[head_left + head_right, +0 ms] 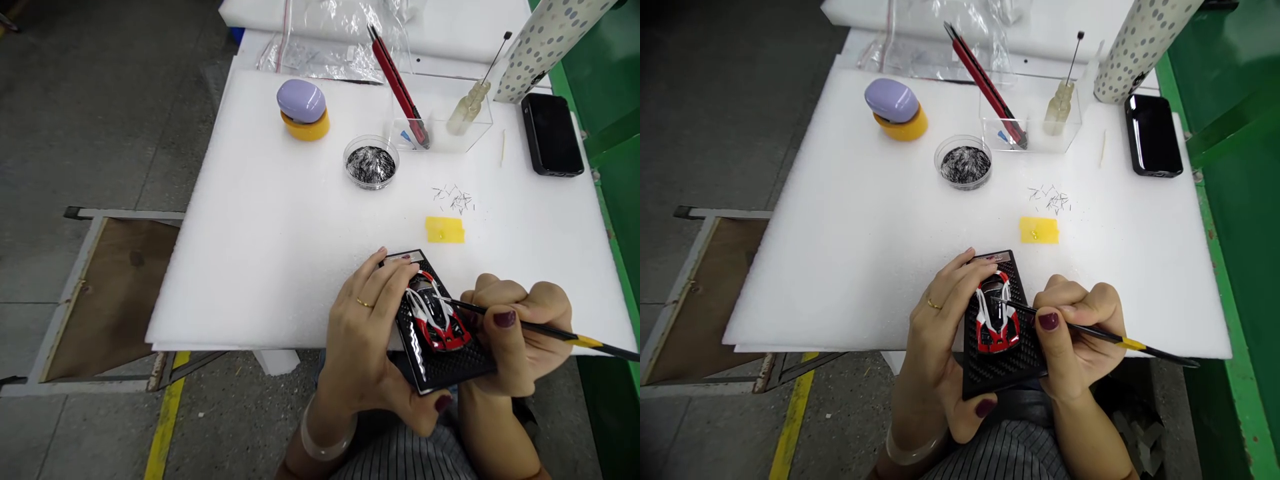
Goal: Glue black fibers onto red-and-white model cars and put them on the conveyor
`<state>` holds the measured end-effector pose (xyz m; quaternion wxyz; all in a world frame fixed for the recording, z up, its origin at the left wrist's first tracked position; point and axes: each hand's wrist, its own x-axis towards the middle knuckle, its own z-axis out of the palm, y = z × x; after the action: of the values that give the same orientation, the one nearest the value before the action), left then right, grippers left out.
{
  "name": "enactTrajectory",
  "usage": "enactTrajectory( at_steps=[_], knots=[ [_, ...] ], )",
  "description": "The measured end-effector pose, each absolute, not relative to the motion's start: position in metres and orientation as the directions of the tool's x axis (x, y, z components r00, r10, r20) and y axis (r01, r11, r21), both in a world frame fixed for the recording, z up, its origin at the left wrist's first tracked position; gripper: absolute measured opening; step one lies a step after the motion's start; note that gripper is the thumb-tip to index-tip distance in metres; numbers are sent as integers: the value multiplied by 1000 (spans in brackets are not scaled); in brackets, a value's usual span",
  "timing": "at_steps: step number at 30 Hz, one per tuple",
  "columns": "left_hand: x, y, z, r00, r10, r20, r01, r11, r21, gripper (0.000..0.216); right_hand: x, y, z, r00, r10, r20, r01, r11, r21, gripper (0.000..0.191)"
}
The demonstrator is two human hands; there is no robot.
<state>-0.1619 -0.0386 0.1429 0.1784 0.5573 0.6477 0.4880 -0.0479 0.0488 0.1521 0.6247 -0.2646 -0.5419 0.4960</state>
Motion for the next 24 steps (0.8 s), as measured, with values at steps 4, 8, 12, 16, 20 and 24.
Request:
enactTrajectory(
  at_steps=[4, 8, 12, 16, 20, 24],
  knots=[
    [-162, -38, 142, -314, 896, 314, 558, -93, 825, 91, -48, 47, 154, -79, 912, 403, -303, 363, -881, 22],
    [-161, -38, 144, -327, 895, 302, 559, -74, 826, 76, -50, 45, 155, -62, 918, 392, -288, 359, -888, 25],
    [-161, -38, 145, -331, 894, 303, 549, -79, 832, 77, -51, 44, 156, -59, 924, 377, -297, 344, -891, 24],
    [-161, -39, 145, -321, 895, 310, 554, -88, 828, 89, -52, 44, 156, -53, 922, 383, -285, 353, -891, 25],
    [-160, -39, 148, -323, 898, 298, 554, -76, 829, 88, -52, 44, 157, -42, 925, 377, -275, 352, -895, 27],
    [-159, -40, 150, -328, 898, 294, 546, -74, 834, 84, -52, 44, 157, -41, 928, 371, -277, 347, -896, 26]
  ],
)
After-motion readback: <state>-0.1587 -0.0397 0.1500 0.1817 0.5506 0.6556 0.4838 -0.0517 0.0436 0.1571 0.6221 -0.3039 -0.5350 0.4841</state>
